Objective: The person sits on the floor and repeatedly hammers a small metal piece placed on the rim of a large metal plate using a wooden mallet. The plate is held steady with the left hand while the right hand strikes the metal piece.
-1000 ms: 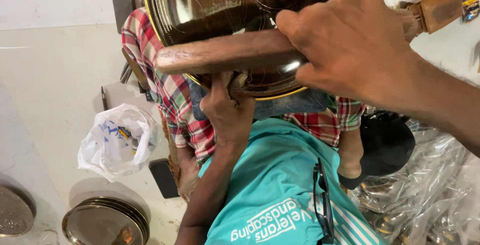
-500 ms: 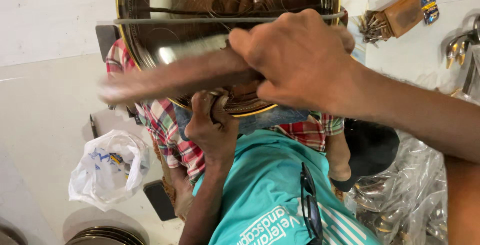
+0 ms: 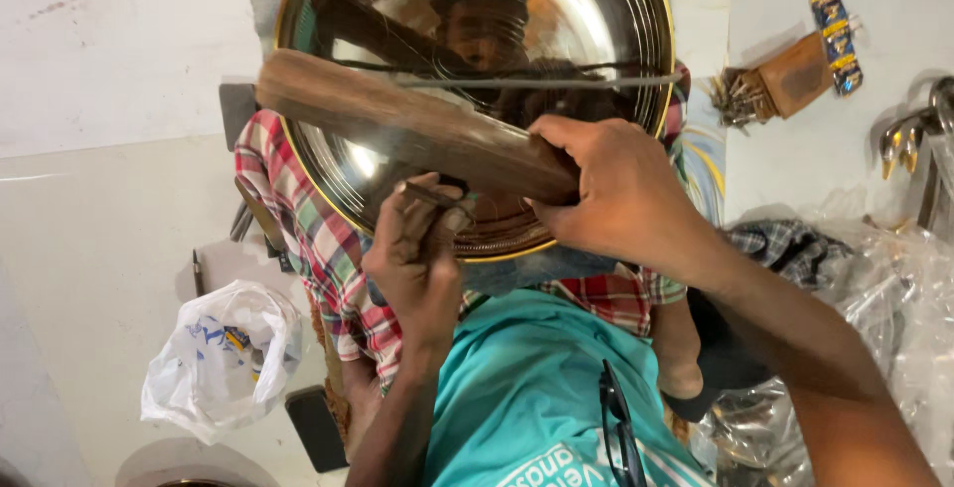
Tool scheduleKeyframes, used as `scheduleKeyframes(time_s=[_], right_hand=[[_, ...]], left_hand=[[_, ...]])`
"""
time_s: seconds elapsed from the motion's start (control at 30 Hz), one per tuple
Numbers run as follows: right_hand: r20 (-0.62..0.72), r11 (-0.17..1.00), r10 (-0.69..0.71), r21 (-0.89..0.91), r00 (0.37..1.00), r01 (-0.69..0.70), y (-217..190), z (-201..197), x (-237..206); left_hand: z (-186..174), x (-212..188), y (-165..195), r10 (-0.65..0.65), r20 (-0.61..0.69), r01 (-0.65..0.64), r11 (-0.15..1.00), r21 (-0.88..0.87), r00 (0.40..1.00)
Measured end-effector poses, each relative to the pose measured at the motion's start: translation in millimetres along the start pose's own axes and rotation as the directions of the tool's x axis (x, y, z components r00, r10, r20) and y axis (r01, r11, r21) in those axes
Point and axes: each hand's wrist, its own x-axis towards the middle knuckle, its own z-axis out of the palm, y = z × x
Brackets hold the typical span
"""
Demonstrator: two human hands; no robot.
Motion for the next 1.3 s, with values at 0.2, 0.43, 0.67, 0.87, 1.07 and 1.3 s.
scheduleKeyframes(time_s=[0.2, 0.43, 0.67, 0.87, 1.07, 1.3], right_hand=[[0.012, 0.966, 0.075, 0.248, 0.997, -0.076, 14.6, 5.8, -8.1], [-0.049, 0.995, -0.074, -0.068, 0.996, 0.070, 11.6, -2.8, -10.0], [-0.042, 0.982, -0.187, -0.014, 0.981, 0.186, -1.1, -13.5, 1.6], [0.140, 0.992, -0.105, -0.048, 0.985, 0.113, -22.6, -29.4, 10.9], [0.265, 0.744, -0.246, -0.565, 0.932, 0.357, -33.0, -28.5, 18.8], [0.237, 0.791, -0.184, -0.541, 0.954, 0.287, -28.4, -18.8, 14.1]], left_hand=[[7.9, 3.9, -5.7, 0.261, 0.084, -0.274, 0.909, 0.313, 0.962], [11.2, -5.7, -14.7, 0.346, 0.061, -0.330, 0.809, 0.486, 0.936], [16.9, -8.0, -15.4, 0.328, 0.025, -0.299, 0.824, 0.481, 0.944], [15.8, -12.4, -27.6, 0.342, 0.021, -0.304, 0.804, 0.511, 0.940], [15.3, -14.3, -33.4, 0.330, 0.000, -0.284, 0.813, 0.508, 0.944], [16.0, -12.6, -23.8, 0.253, 0.013, -0.227, 0.842, 0.490, 0.967]])
